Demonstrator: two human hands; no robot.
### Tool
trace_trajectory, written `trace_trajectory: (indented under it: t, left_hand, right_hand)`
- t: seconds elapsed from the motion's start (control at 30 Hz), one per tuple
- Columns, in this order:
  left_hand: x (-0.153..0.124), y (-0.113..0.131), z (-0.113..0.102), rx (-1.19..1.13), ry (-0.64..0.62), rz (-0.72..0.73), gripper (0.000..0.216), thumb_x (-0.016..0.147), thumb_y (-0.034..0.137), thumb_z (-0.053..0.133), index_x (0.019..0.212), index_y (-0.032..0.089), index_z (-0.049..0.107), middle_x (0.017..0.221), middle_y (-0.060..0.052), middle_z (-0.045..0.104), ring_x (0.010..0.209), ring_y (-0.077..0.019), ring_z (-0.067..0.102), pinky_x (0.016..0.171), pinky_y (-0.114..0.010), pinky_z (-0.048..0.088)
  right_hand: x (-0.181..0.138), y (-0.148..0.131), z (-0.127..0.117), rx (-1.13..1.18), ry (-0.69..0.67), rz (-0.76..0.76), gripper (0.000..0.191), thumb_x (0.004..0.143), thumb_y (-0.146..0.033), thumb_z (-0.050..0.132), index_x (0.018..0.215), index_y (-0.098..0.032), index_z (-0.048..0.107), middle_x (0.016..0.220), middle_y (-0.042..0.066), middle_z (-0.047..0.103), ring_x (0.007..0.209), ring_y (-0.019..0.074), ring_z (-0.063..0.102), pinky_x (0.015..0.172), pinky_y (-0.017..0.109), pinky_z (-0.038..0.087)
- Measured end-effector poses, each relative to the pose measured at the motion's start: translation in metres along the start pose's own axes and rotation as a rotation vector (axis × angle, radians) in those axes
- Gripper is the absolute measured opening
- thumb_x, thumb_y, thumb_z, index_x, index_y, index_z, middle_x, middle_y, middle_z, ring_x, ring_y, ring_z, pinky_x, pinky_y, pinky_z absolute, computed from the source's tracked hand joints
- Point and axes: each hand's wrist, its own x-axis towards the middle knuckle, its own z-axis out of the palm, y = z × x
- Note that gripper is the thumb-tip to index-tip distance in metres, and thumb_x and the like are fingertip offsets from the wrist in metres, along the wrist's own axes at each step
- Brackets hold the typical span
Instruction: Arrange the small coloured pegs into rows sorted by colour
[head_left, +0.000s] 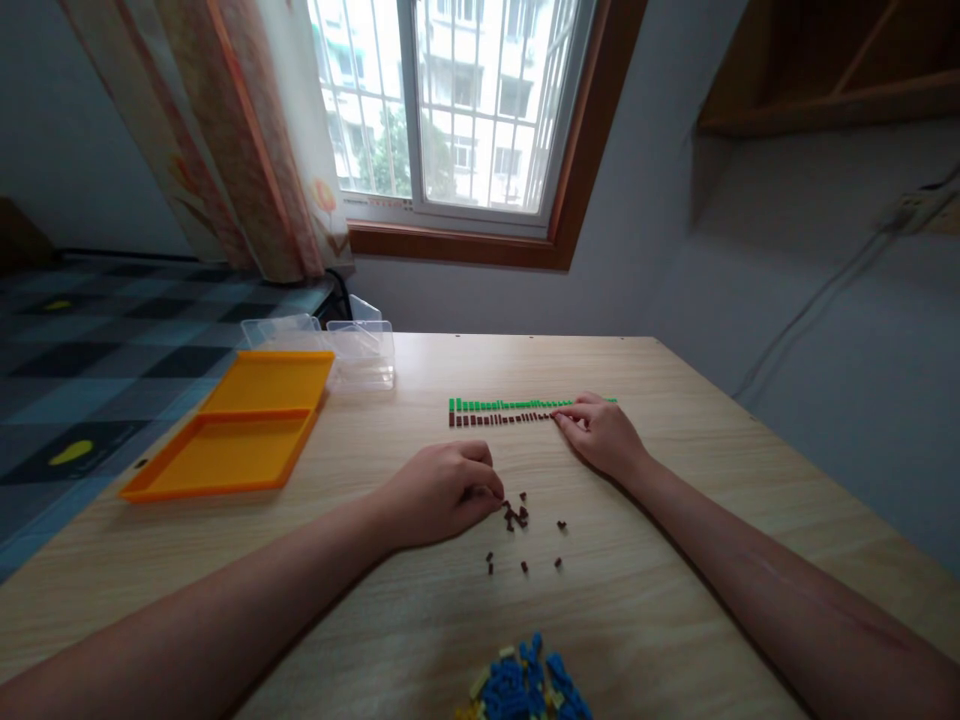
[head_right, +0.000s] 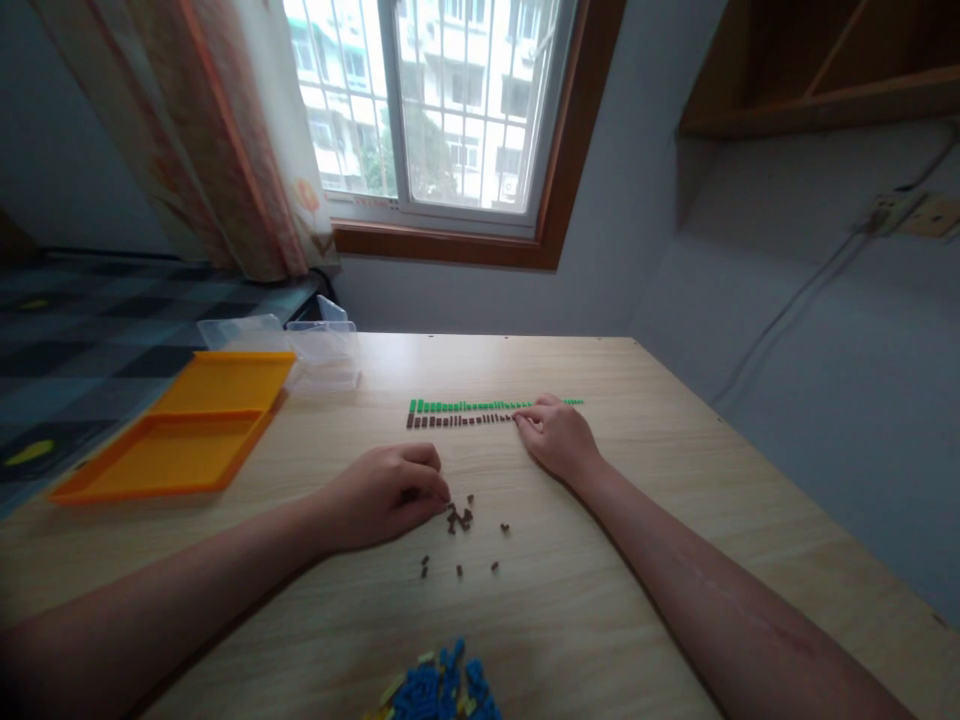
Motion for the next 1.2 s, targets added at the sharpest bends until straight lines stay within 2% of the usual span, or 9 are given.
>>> trace_trajectory:
  t: [0.23,0.6,0.8,0.9,0.97,1.1,1.2]
  left_hand:
    - [0.0,0.0,0.0,-0.002,-0.011,-0.01,0.013,0.087,0.024,0.062,0.088,0.024,0.075,0.088,-0.001,0.065,0.074,-0.0115,0.062,0.067,-0.023,0.048]
    - [0.001,-0.001,0.0,0.003,-0.009,0.006,0.014,0.088,0.025,0.062,0.089,0.024,0.076,0.087,-0.002,0.065,0.073,-0.0113,0.062,0.067,-0.023,0.048]
    - [0.001,-0.001,-0.001,-0.009,-0.013,0.007,0.014,0.087,0.024,0.062,0.089,0.024,0.076,0.086,-0.002,0.065,0.072,-0.0113,0.061,0.067,-0.024,0.048]
    - [0.001,-0.001,-0.001,-0.011,-0.014,0.008,0.015,0.087,0.024,0.062,0.089,0.023,0.076,0.087,-0.002,0.066,0.072,-0.0114,0.062,0.067,-0.024,0.048]
    - [0.001,-0.001,-0.001,-0.008,-0.014,0.008,0.015,0.088,0.024,0.062,0.09,0.024,0.076,0.087,-0.002,0.066,0.072,-0.0114,0.062,0.067,-0.024,0.048]
    - [0.0,-0.002,-0.001,-0.018,-0.014,0.016,0.015,0.088,0.026,0.062,0.091,0.024,0.076,0.087,-0.002,0.065,0.072,-0.0112,0.062,0.066,-0.024,0.048]
    - [-0.001,-0.002,-0.002,-0.03,-0.012,0.02,0.016,0.089,0.027,0.062,0.094,0.025,0.077,0.088,-0.002,0.065,0.073,-0.0112,0.061,0.066,-0.023,0.048]
  right_hand:
    - [-0.001,0.001,-0.001,0.065,0.037,0.006,0.027,0.09,-0.031,0.057,0.095,-0.017,0.08,0.082,0.006,0.068,0.071,0.0169,0.06,0.066,0.028,0.045]
    - [0.0,0.001,0.0,-0.033,-0.021,0.011,0.027,0.091,-0.03,0.056,0.097,-0.021,0.08,0.084,0.005,0.067,0.076,0.0171,0.061,0.072,0.029,0.045]
    - [-0.001,0.003,0.0,0.046,0.076,0.005,0.026,0.09,-0.03,0.057,0.095,-0.018,0.08,0.083,0.006,0.068,0.073,0.0173,0.06,0.069,0.03,0.046]
    - [-0.004,-0.001,-0.007,0.154,0.09,-0.03,0.026,0.089,-0.03,0.058,0.094,-0.017,0.08,0.082,0.008,0.068,0.069,0.0162,0.058,0.062,0.029,0.045]
    - [-0.008,-0.007,-0.016,0.278,-0.041,-0.083,0.025,0.088,-0.03,0.059,0.093,-0.017,0.08,0.082,0.008,0.068,0.066,0.0146,0.057,0.056,0.026,0.043]
    - [-0.021,-0.029,-0.037,0.492,-0.56,-0.213,0.018,0.084,-0.028,0.065,0.09,-0.019,0.079,0.081,0.005,0.068,0.065,0.012,0.058,0.054,0.022,0.042]
    - [-0.027,-0.043,-0.048,0.548,-0.75,-0.229,0.012,0.081,-0.025,0.069,0.084,-0.018,0.078,0.081,0.004,0.067,0.061,0.0094,0.054,0.054,0.02,0.042]
